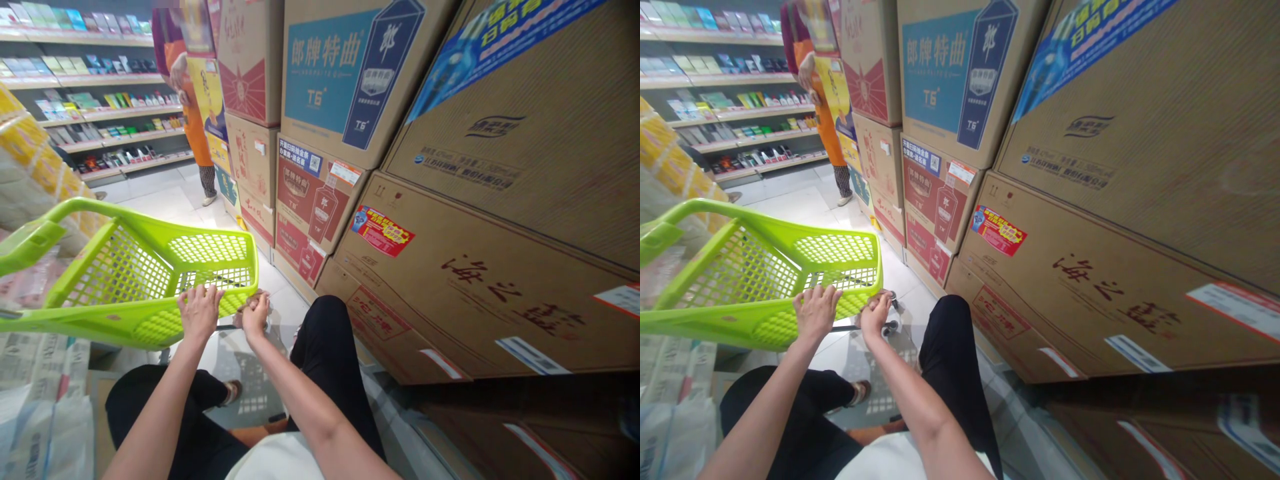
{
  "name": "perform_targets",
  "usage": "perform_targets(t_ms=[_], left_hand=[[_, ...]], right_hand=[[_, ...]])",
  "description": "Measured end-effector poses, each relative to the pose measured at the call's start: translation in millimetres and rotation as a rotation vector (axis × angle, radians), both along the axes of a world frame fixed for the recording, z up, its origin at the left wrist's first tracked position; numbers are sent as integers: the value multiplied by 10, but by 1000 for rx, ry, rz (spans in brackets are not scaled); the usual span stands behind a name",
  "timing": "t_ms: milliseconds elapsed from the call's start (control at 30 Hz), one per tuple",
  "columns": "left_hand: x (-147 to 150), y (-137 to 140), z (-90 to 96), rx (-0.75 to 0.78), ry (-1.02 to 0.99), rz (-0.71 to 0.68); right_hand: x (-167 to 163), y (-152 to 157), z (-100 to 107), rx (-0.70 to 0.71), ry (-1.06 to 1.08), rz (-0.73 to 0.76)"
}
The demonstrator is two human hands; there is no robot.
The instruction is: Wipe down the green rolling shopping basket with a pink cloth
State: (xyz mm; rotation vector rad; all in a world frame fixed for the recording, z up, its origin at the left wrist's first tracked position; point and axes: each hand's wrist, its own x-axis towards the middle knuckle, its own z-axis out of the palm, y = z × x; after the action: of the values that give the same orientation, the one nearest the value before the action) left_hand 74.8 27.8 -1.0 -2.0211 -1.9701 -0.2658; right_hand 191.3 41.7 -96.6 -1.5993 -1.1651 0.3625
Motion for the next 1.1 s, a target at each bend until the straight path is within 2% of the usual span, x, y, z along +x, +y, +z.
perform_targets(t_ms=[100, 167, 267, 367, 433, 500, 633, 733, 800, 933, 1100], left_hand=[[31, 10, -4, 10, 32, 13], [1, 14, 10, 3, 38, -8], [-182, -5, 75, -44, 6, -80], [-451, -57, 171, -31, -40, 5], [-578, -93, 222, -41, 3, 2], [-625, -112, 244, -57, 74, 0], [-591, -97, 222, -58, 117, 6], [-593, -68, 199, -62, 101, -7], [-610, -50, 186, -66, 104, -11], [-580, -8, 158, -50, 98, -4], [-500, 27, 161, -47, 123, 21]], right_hand=[[49, -43, 235, -32, 206, -66], [116, -72, 359, 12, 209, -21], [250, -82, 427, 81, 87, 52], [332, -67, 422, 79, -44, 107], [286, -80, 438, 44, -111, 124], [146, -125, 494, 33, -193, 177], [-170, -210, 686, 115, -392, 404], [-98, -135, 799, 123, -497, 476], [120, -18, 825, 91, -537, 454], [478, 189, 808, 4, -514, 308], [263, 218, 903, 0, -597, 357]])
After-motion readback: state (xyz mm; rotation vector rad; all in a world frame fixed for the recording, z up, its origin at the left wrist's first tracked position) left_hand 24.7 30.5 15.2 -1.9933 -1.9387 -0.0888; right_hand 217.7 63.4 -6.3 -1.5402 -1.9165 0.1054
